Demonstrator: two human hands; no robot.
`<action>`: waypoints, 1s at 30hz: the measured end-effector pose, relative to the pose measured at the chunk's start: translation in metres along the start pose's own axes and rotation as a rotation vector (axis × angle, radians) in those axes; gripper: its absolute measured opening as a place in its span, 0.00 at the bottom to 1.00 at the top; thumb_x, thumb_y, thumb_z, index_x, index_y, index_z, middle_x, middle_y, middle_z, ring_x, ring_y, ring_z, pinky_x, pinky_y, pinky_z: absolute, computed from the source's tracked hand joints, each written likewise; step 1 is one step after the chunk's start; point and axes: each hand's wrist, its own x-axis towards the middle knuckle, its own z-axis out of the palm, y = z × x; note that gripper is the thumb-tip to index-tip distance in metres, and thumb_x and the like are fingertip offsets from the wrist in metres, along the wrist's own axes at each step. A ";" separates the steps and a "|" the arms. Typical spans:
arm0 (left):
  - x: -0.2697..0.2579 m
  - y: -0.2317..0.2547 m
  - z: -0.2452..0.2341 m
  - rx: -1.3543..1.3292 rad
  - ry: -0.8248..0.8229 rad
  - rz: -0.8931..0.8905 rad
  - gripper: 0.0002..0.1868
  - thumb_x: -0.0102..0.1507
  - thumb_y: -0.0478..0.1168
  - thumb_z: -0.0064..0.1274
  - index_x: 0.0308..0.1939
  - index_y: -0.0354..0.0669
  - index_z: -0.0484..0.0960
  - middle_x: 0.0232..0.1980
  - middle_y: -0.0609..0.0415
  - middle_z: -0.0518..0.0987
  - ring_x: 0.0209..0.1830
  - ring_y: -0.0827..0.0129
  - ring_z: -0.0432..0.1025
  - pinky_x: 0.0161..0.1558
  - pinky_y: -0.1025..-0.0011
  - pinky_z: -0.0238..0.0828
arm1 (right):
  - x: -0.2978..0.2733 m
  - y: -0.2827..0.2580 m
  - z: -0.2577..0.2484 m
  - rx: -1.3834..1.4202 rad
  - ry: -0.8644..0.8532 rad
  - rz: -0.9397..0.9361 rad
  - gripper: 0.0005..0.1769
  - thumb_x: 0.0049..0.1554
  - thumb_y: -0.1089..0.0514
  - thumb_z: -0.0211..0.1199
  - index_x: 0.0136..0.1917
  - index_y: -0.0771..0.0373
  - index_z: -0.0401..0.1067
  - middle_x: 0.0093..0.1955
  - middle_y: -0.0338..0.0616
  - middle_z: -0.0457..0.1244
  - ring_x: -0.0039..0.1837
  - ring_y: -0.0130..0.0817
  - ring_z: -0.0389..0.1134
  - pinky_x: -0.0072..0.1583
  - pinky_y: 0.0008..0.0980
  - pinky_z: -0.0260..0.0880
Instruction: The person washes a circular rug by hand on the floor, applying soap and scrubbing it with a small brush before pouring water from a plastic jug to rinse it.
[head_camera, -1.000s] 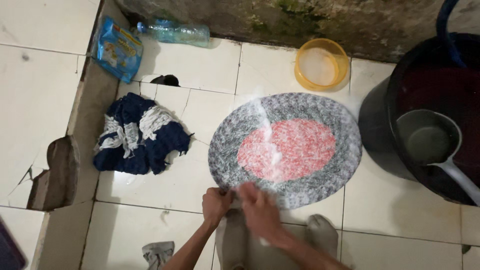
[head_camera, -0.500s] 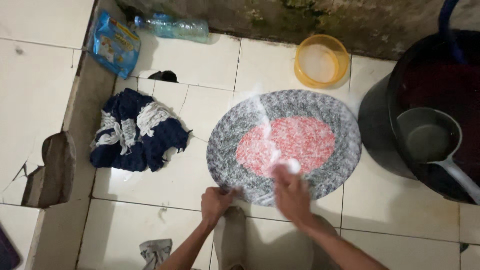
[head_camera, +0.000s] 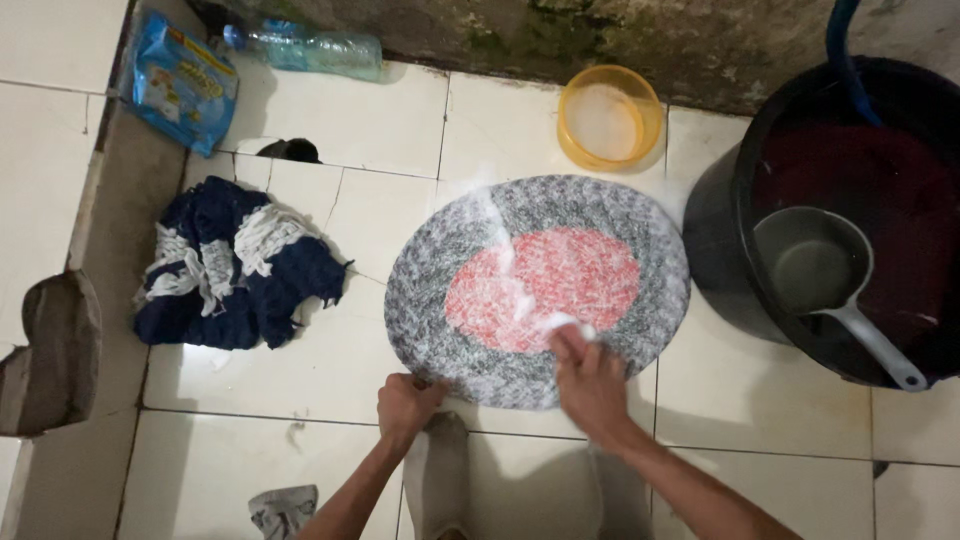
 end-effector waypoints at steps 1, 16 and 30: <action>0.003 -0.001 0.000 0.002 0.000 0.003 0.24 0.51 0.54 0.70 0.28 0.33 0.87 0.28 0.43 0.85 0.30 0.55 0.83 0.38 0.60 0.77 | -0.006 -0.010 0.007 0.119 0.150 -0.165 0.26 0.62 0.54 0.53 0.73 0.55 0.62 0.58 0.58 0.60 0.52 0.54 0.64 0.53 0.59 0.62; -0.021 0.049 -0.011 0.596 -0.159 0.288 0.22 0.57 0.57 0.59 0.42 0.43 0.85 0.46 0.43 0.84 0.47 0.46 0.80 0.50 0.53 0.78 | -0.020 0.080 -0.065 0.022 -0.146 -0.374 0.31 0.61 0.51 0.53 0.75 0.54 0.53 0.58 0.54 0.58 0.54 0.53 0.63 0.56 0.53 0.61; -0.020 0.041 0.086 0.621 -0.060 1.551 0.12 0.56 0.37 0.54 0.40 0.34 0.81 0.48 0.45 0.77 0.53 0.52 0.71 0.55 0.57 0.69 | -0.044 0.031 0.010 0.352 0.097 -0.361 0.28 0.60 0.54 0.63 0.74 0.49 0.68 0.56 0.58 0.59 0.54 0.54 0.64 0.55 0.49 0.67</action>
